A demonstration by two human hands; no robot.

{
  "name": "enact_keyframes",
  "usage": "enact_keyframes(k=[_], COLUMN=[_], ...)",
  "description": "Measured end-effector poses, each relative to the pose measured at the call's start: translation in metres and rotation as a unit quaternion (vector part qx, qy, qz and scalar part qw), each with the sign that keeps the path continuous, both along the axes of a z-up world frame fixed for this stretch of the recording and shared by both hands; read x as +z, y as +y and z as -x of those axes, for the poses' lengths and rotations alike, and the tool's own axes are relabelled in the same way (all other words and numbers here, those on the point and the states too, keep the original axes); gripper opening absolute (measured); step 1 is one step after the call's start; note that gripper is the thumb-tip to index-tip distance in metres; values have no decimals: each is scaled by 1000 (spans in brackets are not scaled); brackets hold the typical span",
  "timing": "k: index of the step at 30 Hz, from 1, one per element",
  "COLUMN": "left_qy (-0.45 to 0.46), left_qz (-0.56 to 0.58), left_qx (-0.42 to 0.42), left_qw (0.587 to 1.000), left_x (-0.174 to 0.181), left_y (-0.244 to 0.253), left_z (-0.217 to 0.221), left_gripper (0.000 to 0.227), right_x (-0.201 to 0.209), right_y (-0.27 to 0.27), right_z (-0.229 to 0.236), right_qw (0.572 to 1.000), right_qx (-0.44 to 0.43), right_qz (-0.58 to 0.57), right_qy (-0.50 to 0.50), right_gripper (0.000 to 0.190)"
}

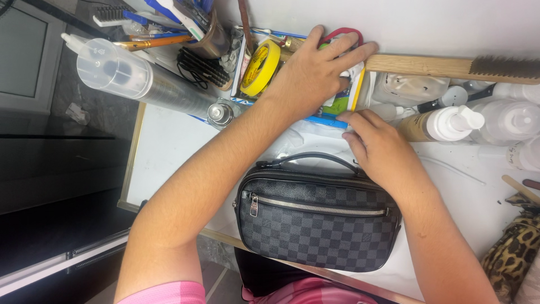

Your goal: The person cleans a black checkered handbag on a white workbench. They wipe the bag's surface and handle with a white cloth, then use a green screwdriver to scrape and clean the zipper area and handle attachment points. The person repeatedly wipes the bag and the screwdriver tip throughout the process.

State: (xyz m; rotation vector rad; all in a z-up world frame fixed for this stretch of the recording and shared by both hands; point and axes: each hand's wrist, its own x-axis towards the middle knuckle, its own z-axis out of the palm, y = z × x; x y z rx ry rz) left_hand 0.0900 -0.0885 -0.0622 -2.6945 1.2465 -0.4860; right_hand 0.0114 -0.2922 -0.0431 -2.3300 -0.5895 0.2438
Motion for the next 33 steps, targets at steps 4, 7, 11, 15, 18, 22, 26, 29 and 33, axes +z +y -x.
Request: enact_keyframes(k=[4,7,11,15,18,22,26,29,33], left_qy=[15,27,6,-7,-15,-26,-10,34,56], left_qz=[45,28,-43,-47,-66,22,70,55,98], left_qx=[-1,0,7,-5,-2,-6,-39,-25,-42], left_qw=[999,999,999,999,998,999,997,998,993], left_x=[-5,-5,0,4,3,3,9,14,20], left_y=[0,0,2,3,5,10,23,28,29], left_z=[3,3,3,-1,0,4,-1,0,-1], left_gripper=[13,11,9,11,10,8,14,8,8], right_x=[-4,-6,-6,-7,-8,-9,-11,-11,-11], right_y=[-4,-7,-7,-8,-9,-7,-9,-8,-10], right_z=[-3,-4,-5,-6,-6,-9,-6,-4,-3], right_qw=[1000,999,999,999,999,999,998,998,998], right_qx=[13,19,22,26,29,26,15,23,20], right_qz=[-26,-29,-28,-29,-29,-26,-38,-50,-55], right_qy=[1,11,26,23,22,24,42,28,36], right_gripper=[25,26,28,29,28,27,27,29,31])
